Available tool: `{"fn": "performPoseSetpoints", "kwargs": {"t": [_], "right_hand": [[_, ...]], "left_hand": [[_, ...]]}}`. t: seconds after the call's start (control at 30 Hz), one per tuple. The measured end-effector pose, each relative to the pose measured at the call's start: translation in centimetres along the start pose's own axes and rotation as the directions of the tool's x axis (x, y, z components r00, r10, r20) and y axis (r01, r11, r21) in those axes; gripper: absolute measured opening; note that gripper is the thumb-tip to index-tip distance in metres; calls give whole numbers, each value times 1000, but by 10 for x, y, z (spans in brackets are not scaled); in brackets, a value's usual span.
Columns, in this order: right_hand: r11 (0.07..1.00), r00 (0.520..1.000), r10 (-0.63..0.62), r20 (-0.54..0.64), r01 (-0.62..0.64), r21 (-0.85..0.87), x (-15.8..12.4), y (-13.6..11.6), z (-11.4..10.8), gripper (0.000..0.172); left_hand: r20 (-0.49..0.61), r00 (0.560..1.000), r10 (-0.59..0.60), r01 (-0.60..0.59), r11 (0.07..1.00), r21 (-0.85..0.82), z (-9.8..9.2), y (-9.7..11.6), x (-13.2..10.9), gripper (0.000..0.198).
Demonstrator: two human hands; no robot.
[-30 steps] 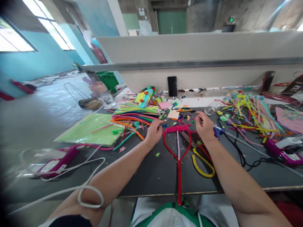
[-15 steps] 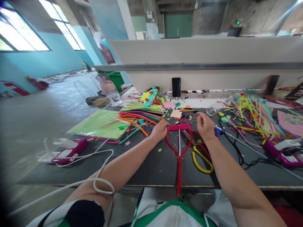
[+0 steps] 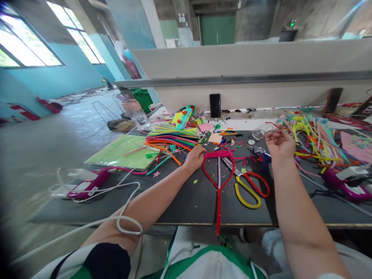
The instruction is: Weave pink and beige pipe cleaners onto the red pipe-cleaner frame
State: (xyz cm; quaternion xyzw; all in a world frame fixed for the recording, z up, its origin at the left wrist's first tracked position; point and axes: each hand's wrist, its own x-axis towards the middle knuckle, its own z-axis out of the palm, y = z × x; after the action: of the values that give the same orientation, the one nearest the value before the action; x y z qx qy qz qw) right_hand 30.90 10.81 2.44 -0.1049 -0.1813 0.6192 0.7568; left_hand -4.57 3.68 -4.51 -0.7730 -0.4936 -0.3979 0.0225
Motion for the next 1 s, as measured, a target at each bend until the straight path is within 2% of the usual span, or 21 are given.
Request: {"fn": "performPoseSetpoints", "kwargs": {"t": [0.07, 0.13, 0.17, 0.23, 0.27, 0.3, 0.33, 0.37, 0.4, 0.43, 0.5, 0.53, 0.57, 0.63, 0.7, 0.73, 0.8, 0.9, 1.0], "right_hand": [[962, 998, 39, 48, -50, 268, 3, -18, -8, 27], [860, 993, 104, 60, -120, 497, 1, -33, -14, 33], [766, 989, 139, 42, -134, 628, -1, -38, -16, 36], [473, 976, 212, -44, -63, 879, -6, -45, -18, 40], [323, 966, 241, -90, 8, 946, -7, -47, -18, 42], [215, 955, 266, -130, 73, 974, -8, -46, -18, 42], [168, 944, 287, -161, 115, 979, -8, -44, -18, 42], [193, 939, 295, -177, 123, 973, -8, -40, -18, 41], [289, 937, 297, -183, 95, 953, -7, -34, -18, 40], [440, 946, 279, -163, 25, 897, -6, -28, -18, 37], [746, 983, 173, -67, -86, 661, -4, -15, -19, 31], [842, 991, 132, -24, -99, 530, -3, -9, -19, 28], [903, 995, 104, 4, -96, 418, -3, -3, -19, 26], [961, 996, 80, 29, -84, 264, -3, 4, -18, 23], [979, 996, 78, 34, -83, 187, -4, 7, -18, 21], [983, 996, 78, 39, -83, 164, -5, 8, -17, 21], [987, 996, 78, 52, -84, 136, -6, 9, -17, 21], [990, 995, 72, 68, -80, 116, -6, 9, -18, 19], [993, 995, 67, 70, -73, 91, -6, 11, -18, 18]], "left_hand": [[10, 1000, -9, 9, 1000, 12, -2, 0, 1, 31], [22, 999, -45, 44, 998, 50, -10, -4, 3, 30], [25, 997, -75, 72, 994, 81, -16, -8, 5, 29], [27, 989, -148, 142, 978, 154, -32, -16, 11, 27], [7, 982, -189, 185, 967, 173, -42, -21, 14, 25], [-18, 973, -229, 229, 959, 166, -51, -24, 18, 25], [-55, 962, -269, 274, 953, 133, -61, -26, 21, 24], [-96, 948, -302, 308, 950, 58, -70, -27, 25, 23], [-126, 928, -351, 345, 936, -62, -78, -26, 28, 20], [-131, 903, -409, 375, 899, -224, -86, -25, 31, 17], [-65, 874, -481, 368, 744, -558, -99, -21, 35, 17], [-46, 867, -496, 342, 660, -670, -104, -22, 36, 19], [-48, 860, -508, 311, 598, -739, -108, -24, 36, 22], [-115, 824, -555, 284, 579, -764, -111, -36, 35, 25], [-200, 764, -613, 356, 660, -662, -107, -55, 31, 23], [-227, 761, -607, 411, 723, -556, -104, -66, 29, 22], [-231, 823, -520, 455, 845, -283, -94, -83, 23, 20], [-108, 942, -319, 326, 944, 54, -80, -93, 15, 27], [57, 979, -195, 174, 949, 265, -70, -89, 11, 34]]}}
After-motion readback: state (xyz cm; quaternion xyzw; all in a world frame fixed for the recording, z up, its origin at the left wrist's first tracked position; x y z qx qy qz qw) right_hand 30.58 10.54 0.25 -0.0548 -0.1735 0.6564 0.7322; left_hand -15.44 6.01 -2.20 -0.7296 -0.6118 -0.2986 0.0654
